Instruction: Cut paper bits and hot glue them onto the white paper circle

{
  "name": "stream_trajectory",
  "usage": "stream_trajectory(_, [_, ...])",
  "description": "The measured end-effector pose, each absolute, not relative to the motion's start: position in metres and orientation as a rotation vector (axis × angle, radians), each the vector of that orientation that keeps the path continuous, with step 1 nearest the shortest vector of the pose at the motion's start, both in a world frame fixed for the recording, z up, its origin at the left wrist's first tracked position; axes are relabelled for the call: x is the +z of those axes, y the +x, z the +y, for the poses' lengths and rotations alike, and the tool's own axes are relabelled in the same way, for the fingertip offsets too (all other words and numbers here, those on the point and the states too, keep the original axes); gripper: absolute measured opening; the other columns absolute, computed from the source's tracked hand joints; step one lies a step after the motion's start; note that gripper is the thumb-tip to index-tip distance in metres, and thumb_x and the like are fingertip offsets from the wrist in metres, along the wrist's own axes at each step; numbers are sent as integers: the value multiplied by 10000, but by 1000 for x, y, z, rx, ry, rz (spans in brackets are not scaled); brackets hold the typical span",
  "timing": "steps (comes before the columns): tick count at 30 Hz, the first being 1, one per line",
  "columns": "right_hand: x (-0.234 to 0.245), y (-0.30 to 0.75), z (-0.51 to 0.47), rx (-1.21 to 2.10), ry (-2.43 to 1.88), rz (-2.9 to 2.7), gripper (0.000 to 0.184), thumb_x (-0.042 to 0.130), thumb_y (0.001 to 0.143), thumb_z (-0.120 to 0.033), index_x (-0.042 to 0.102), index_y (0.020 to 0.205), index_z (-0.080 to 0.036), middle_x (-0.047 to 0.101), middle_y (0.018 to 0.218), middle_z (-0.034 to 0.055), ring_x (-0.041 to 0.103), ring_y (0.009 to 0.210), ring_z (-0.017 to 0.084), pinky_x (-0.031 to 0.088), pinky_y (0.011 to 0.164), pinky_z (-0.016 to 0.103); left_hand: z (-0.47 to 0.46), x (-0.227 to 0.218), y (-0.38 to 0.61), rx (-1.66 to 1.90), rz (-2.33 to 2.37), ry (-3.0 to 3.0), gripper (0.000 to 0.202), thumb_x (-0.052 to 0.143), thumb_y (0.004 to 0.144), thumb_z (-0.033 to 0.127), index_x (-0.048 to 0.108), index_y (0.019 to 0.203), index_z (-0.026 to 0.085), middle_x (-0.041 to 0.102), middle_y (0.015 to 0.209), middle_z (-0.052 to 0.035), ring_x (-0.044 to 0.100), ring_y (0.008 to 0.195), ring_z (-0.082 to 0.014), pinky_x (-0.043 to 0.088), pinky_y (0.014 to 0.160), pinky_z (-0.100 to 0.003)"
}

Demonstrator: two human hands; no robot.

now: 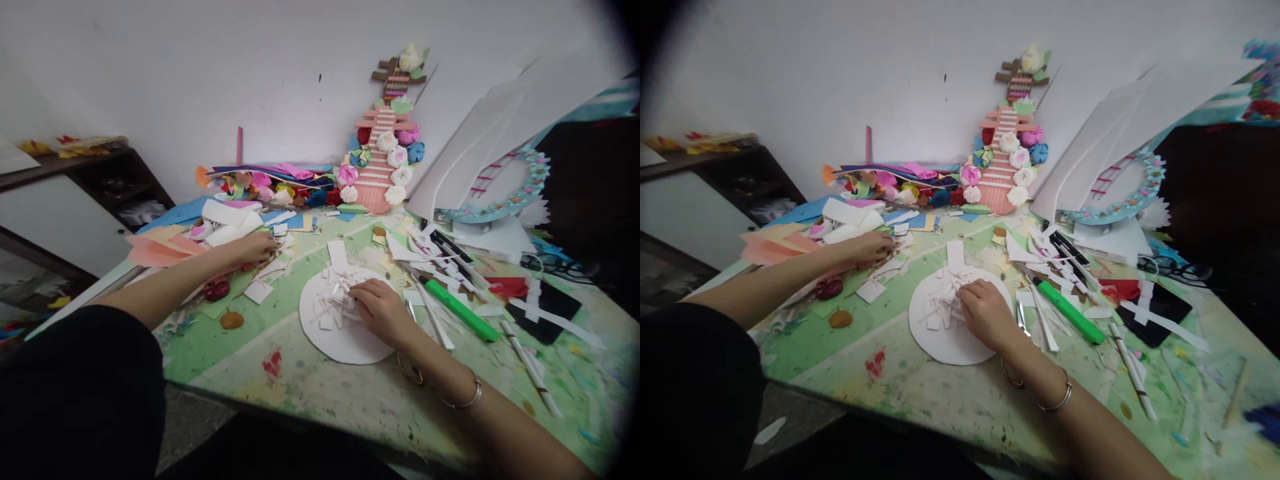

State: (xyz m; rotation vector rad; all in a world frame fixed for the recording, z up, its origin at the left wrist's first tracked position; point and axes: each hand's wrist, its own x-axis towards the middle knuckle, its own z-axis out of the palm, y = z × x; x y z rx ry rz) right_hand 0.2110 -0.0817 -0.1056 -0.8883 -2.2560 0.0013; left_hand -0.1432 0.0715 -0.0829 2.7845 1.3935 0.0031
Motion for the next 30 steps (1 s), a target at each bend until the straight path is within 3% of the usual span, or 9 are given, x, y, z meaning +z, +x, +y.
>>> stream_trajectory(3, [-105,211,-82,-7,-880,-2253,252,460,846,-38,666,922,-161,711,912,103,602,848,227,511,748,386,76,-88,-134,224,1470,2635,222,517,645,176,714,747,182,703,818,-59,609,773,-176,439,765,-246])
stream_trajectory(11, [-103,213,-81,-9,-878,-2256,249,470,831,-33,669,922,-151,711,895,105,600,834,226,511,746,386,82,-61,-134,850,1661,2164,270,558,687,309,681,836,121,673,703,-42,610,651,-158,483,650,-262])
stream_trajectory(15, [-103,213,-80,-10,-878,-2249,252,471,834,-37,672,926,-156,711,899,104,603,842,225,509,742,375,76,-49,-143,1152,1465,1700,281,713,579,316,638,766,120,641,655,-18,588,587,-123,521,653,-283])
stream_trajectory(19, [-99,215,-78,-32,-894,-2212,219,493,846,-58,674,920,-157,709,907,112,601,850,226,504,756,383,67,-54,-160,1013,1486,1634,318,788,499,278,675,752,123,678,673,-35,624,628,-151,530,676,-298])
stream_trajectory(22, [-93,219,-75,-48,-907,-2160,137,541,862,-125,672,834,-155,699,848,115,592,813,222,506,732,382,62,-64,-174,906,1624,1710,315,784,498,312,697,741,131,705,694,-48,647,678,-183,522,669,-290])
stream_trajectory(24, [-88,223,-73,-57,-913,-2120,177,509,869,-102,669,810,-151,690,827,117,589,804,218,510,717,373,60,-68,-182,874,1698,1735,325,770,502,341,697,747,139,714,708,-45,656,698,-194,514,656,-275])
stream_trajectory(27, [-80,228,-71,-85,-952,-2071,248,458,848,-47,676,915,-145,690,895,124,600,868,230,514,757,388,58,-68,-192,817,1818,1750,323,721,570,375,683,794,146,719,739,-48,669,697,-201,508,618,-263])
stream_trajectory(30, [-68,236,-72,-89,-1016,-2036,228,497,833,-94,676,959,-159,692,947,112,614,921,237,503,814,398,55,-60,-200,626,2058,1928,264,632,695,362,664,851,152,715,769,-58,670,658,-199,505,625,-279])
